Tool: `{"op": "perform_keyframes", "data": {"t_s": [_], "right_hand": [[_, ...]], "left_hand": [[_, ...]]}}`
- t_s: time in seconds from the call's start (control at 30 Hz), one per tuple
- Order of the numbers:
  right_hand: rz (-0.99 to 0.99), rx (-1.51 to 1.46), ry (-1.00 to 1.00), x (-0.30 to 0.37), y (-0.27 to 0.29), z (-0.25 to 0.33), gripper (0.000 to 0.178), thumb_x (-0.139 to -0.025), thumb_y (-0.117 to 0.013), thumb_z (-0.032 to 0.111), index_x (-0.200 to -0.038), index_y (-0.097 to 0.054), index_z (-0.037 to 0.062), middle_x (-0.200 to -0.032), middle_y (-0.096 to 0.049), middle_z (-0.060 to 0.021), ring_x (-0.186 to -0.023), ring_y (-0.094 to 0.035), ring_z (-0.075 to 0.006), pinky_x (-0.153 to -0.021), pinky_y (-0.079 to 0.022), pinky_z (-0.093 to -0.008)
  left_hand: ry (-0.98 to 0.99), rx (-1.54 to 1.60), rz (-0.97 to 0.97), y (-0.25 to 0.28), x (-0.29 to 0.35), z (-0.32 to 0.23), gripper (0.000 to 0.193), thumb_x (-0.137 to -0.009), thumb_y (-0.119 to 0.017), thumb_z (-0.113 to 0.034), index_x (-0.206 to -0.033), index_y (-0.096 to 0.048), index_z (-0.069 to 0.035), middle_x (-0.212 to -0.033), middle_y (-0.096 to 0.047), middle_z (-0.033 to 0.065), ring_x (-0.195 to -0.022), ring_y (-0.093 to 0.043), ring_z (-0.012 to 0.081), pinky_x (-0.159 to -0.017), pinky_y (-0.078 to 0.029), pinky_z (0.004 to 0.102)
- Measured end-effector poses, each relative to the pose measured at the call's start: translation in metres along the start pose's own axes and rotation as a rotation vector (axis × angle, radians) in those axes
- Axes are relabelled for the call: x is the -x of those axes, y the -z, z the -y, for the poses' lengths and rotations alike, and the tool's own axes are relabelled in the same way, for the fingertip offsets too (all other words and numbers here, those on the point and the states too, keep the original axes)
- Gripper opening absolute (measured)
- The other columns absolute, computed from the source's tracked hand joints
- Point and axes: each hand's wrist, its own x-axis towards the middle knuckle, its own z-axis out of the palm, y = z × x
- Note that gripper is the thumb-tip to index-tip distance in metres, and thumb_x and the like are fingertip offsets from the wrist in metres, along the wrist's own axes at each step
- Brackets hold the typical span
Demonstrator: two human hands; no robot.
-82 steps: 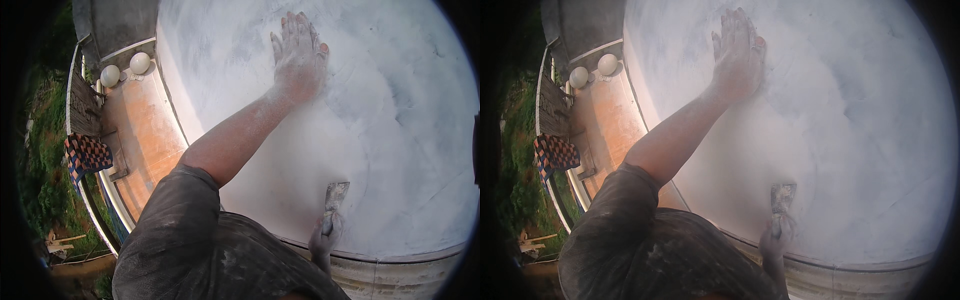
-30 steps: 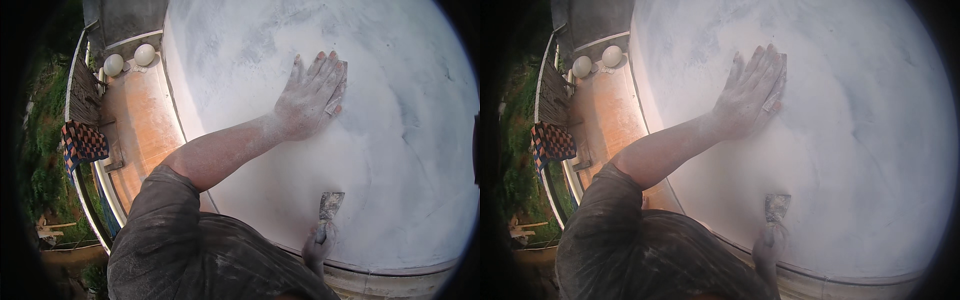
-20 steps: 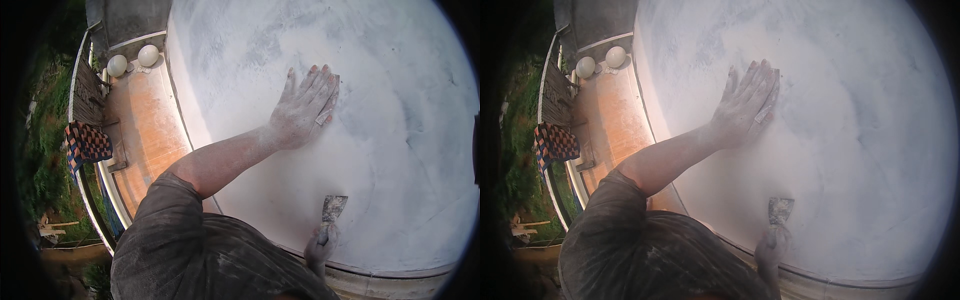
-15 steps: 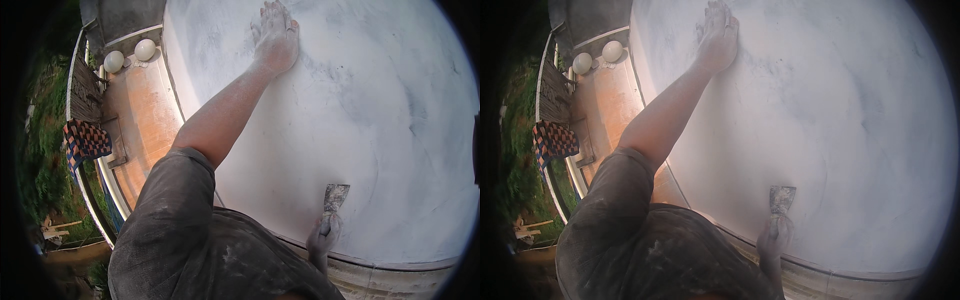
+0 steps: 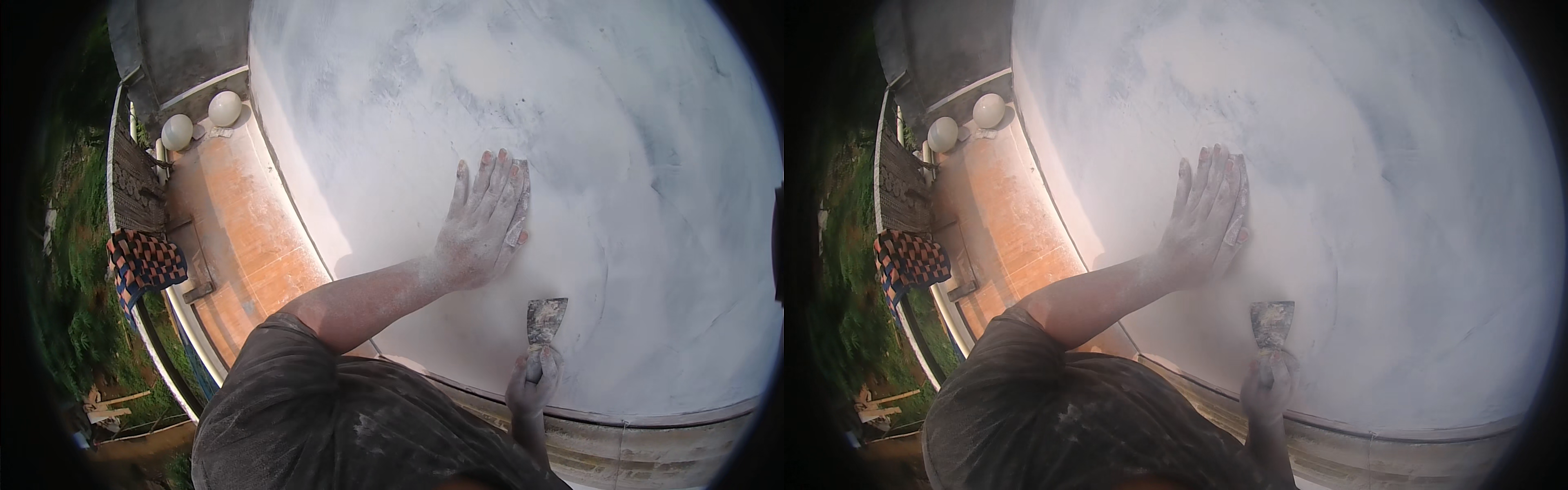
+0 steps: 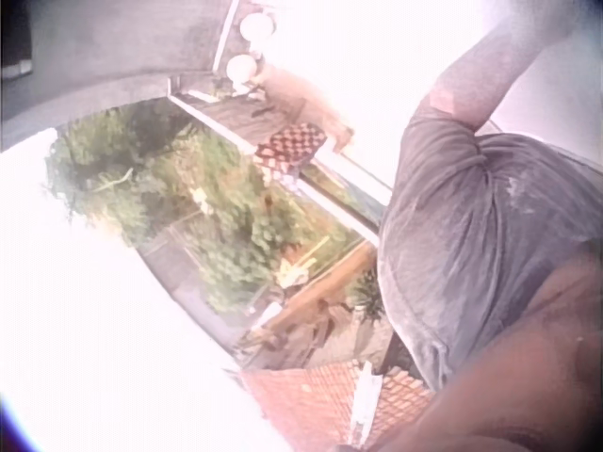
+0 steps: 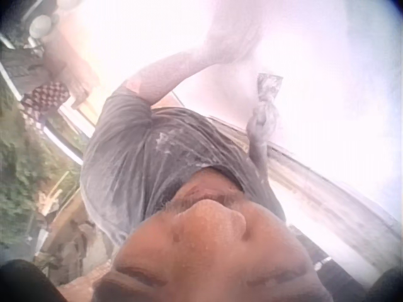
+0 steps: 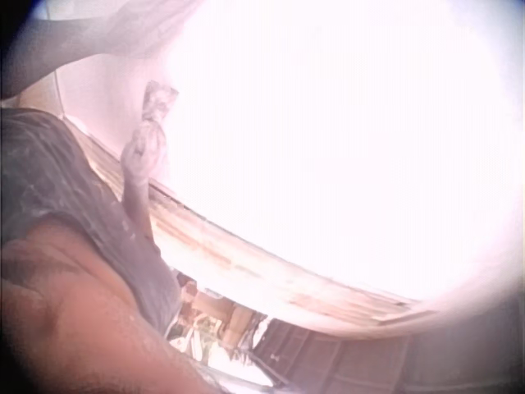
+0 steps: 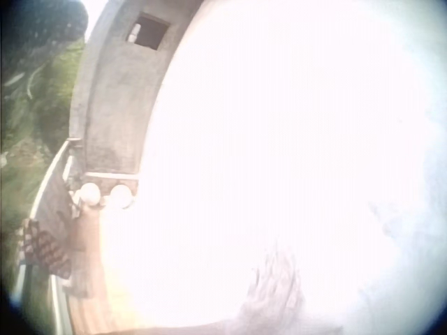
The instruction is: The person smooths a white wall surface using a sanding block in one hand and a putty knife in the other. They repeatedly rub the wall and scrape along the edges to even out the surface.
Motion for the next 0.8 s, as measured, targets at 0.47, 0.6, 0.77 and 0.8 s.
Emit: {"op": "perform_keyframes", "data": {"t_s": [0.47,0.6,0.77,0.8], "right_hand": [[-0.01,-0.112,-0.189,0.083,0.036,0.002,0.063,-0.074,-0.074,-0.002,-0.131,-0.05,0.005,-0.105,-0.061,-0.0192,-0.087,-0.061,-0.0362,-0.076,-0.05,-0.0449],[-0.087,-0.285,-0.303,0.1,0.061,-0.007,0.067,-0.074,-0.072,-0.004,-0.135,-0.048,0.0065,-0.105,-0.061,-0.0188,-0.087,-0.06,-0.0349,-0.076,-0.05,-0.0437],[-0.029,-0.353,-0.167,0.11,0.078,-0.015,0.057,-0.09,-0.064,-0.006,-0.141,-0.038,-0.0006,-0.115,-0.049,-0.0154,-0.09,-0.054,-0.0189,-0.077,-0.049,-0.0311],[-0.035,-0.36,-0.138,0.112,0.079,-0.017,0.058,-0.09,-0.063,-0.007,-0.142,-0.038,0.0004,-0.114,-0.049,-0.0151,-0.089,-0.054,-0.0188,-0.076,-0.049,-0.0311]], "left_hand": [[-0.156,-0.023,-0.049,-0.017,0.025,-0.083,0.069,-0.103,-0.046,-0.03,-0.155,-0.02,0.007,-0.16,-0.016,0.0337,-0.151,-0.008,0.0513,-0.114,-0.003,0.0733],[0.136,0.116,-0.275,-0.022,-0.007,-0.102,0.07,-0.104,-0.044,-0.027,-0.155,-0.014,0.011,-0.16,-0.012,0.0362,-0.15,-0.006,0.053,-0.114,-0.006,0.0735],[-0.11,0.126,0.007,-0.05,0.082,-0.18,0.07,-0.106,-0.038,-0.029,-0.154,-0.009,0.013,-0.161,-0.005,0.0356,-0.151,0.0,0.0515,-0.115,-0.001,0.072],[-0.096,0.051,0.077,-0.046,0.087,-0.176,0.07,-0.106,-0.037,-0.029,-0.154,-0.009,0.013,-0.162,-0.004,0.035,-0.151,0.001,0.0512,-0.116,0.0,0.0717]]}}
